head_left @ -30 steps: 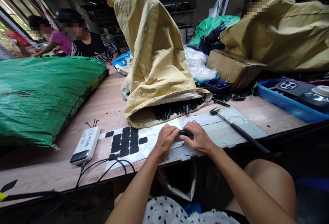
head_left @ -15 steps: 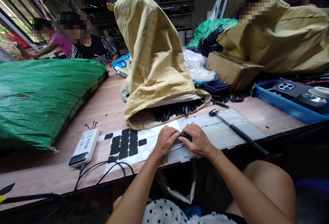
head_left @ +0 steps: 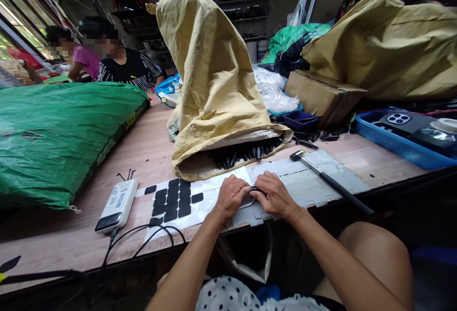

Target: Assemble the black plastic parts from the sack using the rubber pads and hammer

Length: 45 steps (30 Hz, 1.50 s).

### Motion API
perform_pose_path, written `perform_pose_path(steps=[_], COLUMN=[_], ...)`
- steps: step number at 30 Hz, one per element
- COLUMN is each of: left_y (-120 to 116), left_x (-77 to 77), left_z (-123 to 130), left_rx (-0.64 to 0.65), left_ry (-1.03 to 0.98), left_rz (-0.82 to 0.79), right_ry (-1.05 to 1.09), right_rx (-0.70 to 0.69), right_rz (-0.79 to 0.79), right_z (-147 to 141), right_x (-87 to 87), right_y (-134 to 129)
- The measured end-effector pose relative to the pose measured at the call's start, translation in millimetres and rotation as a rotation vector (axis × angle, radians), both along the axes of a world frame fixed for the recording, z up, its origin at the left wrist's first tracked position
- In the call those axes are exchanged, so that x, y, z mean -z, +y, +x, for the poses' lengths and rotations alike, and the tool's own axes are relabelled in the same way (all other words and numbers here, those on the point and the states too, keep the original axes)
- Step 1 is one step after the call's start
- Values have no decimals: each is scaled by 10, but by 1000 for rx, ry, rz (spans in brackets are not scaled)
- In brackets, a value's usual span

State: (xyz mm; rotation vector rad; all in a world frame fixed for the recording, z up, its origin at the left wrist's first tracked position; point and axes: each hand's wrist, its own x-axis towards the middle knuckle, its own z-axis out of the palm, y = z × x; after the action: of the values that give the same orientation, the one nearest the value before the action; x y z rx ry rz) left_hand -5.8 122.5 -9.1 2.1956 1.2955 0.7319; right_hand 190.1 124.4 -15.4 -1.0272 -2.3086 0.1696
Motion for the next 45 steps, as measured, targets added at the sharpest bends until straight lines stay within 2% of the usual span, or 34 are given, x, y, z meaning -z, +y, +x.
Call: perform_pose_path(steps=[3,6,8,11,12,13,14,18,20,23,25,26,30,32,33,35,38,39,40,42,45], left_y=[3,-3,-9,-4,2,9,10,-140,-365,-817,-1085,-1185,-1344,-1345,-1341,-1321,-1161,-1044,-892,-495,175], left_x=[2,-6,-17,-32,-36,-41,-50,-140,-193,-158,0,119,645,766,758,598,124,-43,-191,-396,-464], left_z=[2,7,12,20,23,27,31,71,104,152,167,166,116,104,111,150,217,217,198,98,-143], left_rx=[-32,-37,-34,-47,-51,-54,-54,-38,21,224,290,258,-65,-153,-156,-85,76,76,35,-209,-532], left_ry=[-24,-30,-41,-64,-67,-68,-67,-77,-95,-57,31,74,217,266,281,273,145,82,36,26,175], left_rz=[-2,-7,-12,-15,-14,-9,-1,85,104,10,-89,-149,-412,-481,-494,-484,-386,-317,-245,-69,167], right_ry=[-32,-16,4,-54,-91,-135,-180,-292,-292,-291,-297,-301,-308,-308,-307,-308,-308,-309,-310,-311,-307], right_rx=[8,61,288,869,1016,1100,1128,1053,1045,1050,1053,1052,1037,1036,1038,1042,1043,1043,1043,1040,1033], right_rz=[-58,-88,-38,17,0,-27,-50,-32,-10,14,24,26,28,34,38,42,39,38,39,38,28], right_z=[26,206,414,741,827,894,940,992,994,1007,1016,1019,1016,1011,1009,1005,1002,1002,1002,1004,1008], right_x=[-70,-181,-232,-210,-177,-134,-87,66,101,120,124,125,119,114,113,112,115,116,117,119,118], right_y=[-1,63,149,297,338,371,396,436,439,441,443,443,433,426,423,419,419,421,422,426,434])
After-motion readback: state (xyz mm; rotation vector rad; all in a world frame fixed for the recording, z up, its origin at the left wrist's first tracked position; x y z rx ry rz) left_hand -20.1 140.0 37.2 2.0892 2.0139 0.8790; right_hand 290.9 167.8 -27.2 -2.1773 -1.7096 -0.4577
